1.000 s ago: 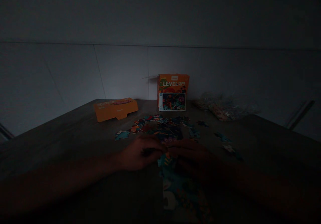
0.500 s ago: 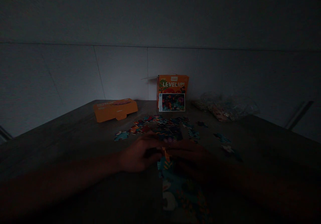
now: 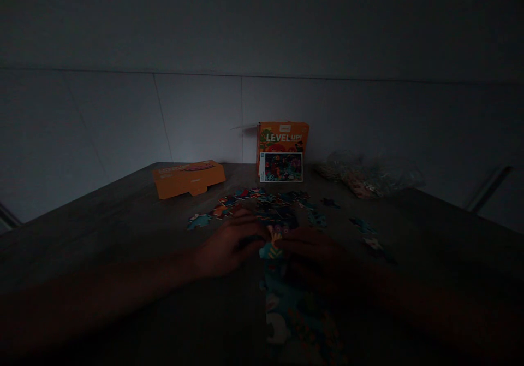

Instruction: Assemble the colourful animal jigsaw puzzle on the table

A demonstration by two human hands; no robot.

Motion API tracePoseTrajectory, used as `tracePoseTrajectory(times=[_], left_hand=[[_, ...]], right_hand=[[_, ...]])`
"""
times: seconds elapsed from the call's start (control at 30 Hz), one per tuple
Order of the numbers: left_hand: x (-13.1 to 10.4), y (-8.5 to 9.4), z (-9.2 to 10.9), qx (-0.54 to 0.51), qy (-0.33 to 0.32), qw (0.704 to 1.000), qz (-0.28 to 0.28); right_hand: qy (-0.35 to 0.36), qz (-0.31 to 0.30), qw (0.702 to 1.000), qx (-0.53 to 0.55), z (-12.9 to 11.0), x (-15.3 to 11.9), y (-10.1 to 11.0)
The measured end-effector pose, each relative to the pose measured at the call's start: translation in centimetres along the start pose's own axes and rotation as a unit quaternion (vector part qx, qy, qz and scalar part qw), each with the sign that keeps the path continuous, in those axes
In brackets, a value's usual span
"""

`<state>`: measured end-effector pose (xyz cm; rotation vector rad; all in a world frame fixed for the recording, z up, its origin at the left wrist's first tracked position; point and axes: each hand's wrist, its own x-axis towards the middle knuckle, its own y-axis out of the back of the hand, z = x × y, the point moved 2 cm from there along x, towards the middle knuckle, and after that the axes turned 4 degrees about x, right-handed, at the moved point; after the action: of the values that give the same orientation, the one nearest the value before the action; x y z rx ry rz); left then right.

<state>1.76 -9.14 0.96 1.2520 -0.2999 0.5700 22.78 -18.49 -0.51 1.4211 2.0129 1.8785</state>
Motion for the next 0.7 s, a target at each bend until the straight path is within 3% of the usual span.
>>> tracePoseTrajectory(times=[0.13,0.27,0.37,0.5,0.63,0.7], left_hand=[[0.3,0.0,0.3,0.028,-0.012,0.999,-0.021],[0.3,-0.3,0.4,0.042,-0.01,0.997,-0.068],[0.2,-0.4,0.5,0.046,-0.012,0.996,-0.07],[0.0,-0.1,0.8,0.052,-0.023,0.997,-0.045],[0.0,0.0,1.2,0.044,-0.064,0.995,-0.07],[0.1,0.0,1.2,0.039,-0.072,0.993,-0.081]], right_hand=[[-0.036,0.036,0.999,-0.006,0.4,0.3,0.1],[-0.1,0.021,0.994,-0.028,1.2,0.2,0.0],[-0.13,0.027,0.99,-0.036,1.3,0.1,0.0],[-0.167,0.127,0.976,-0.051,1.3,-0.2,0.2],[-0.157,0.238,0.956,-0.072,1.5,-0.9,1.0],[-0.125,0.202,0.969,-0.072,1.3,-0.9,1.4]])
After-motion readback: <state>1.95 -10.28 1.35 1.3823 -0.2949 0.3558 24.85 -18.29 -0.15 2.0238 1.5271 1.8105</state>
